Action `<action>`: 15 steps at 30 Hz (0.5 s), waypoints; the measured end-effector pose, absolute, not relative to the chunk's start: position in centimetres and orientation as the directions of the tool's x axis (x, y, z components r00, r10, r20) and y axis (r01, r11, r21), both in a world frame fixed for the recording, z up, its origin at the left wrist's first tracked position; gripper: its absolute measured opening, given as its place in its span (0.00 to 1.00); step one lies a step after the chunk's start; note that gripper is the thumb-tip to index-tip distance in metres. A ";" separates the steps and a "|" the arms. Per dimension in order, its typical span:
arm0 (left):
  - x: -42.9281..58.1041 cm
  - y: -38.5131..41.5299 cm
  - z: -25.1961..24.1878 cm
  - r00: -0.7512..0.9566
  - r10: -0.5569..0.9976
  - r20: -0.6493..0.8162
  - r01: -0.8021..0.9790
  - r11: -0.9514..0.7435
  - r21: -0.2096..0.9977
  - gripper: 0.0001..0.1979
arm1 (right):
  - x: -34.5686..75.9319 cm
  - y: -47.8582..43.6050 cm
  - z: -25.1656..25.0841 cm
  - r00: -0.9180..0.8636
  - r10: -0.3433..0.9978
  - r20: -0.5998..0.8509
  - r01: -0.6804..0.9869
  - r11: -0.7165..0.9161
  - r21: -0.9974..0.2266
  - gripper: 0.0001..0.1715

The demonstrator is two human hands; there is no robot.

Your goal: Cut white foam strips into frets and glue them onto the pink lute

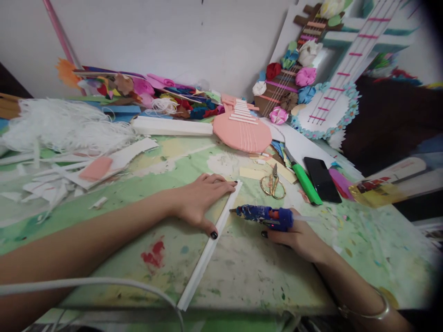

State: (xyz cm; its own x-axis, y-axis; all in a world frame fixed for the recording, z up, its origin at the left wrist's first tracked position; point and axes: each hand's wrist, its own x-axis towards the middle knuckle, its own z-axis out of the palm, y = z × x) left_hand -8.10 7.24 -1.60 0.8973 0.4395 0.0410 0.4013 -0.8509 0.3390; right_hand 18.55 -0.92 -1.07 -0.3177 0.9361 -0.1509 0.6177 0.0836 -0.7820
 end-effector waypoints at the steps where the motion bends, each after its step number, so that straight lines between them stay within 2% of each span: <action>1: -8.1 7.2 -1.6 0.897 0.441 0.039 0.403 -0.850 0.341 0.48 | 18.5 -1.1 -1.0 -0.316 0.936 -0.158 0.612 0.073 -0.788 0.08; 7: -8.1 7.2 -1.5 0.894 0.446 0.043 0.405 -0.845 0.348 0.49 | 18.2 -1.4 -1.2 -0.273 0.942 -0.195 0.546 -0.015 -0.837 0.05; 11: -8.2 7.2 -1.6 0.896 0.442 0.039 0.405 -0.851 0.335 0.48 | 18.0 -1.6 -1.5 -0.203 0.961 -0.187 0.467 -0.073 -0.881 0.11; 15: -8.2 7.2 -1.6 0.897 0.441 0.034 0.408 -0.854 0.323 0.48 | 17.9 -2.0 -1.5 -0.240 0.956 -0.169 0.540 -0.013 -0.841 0.06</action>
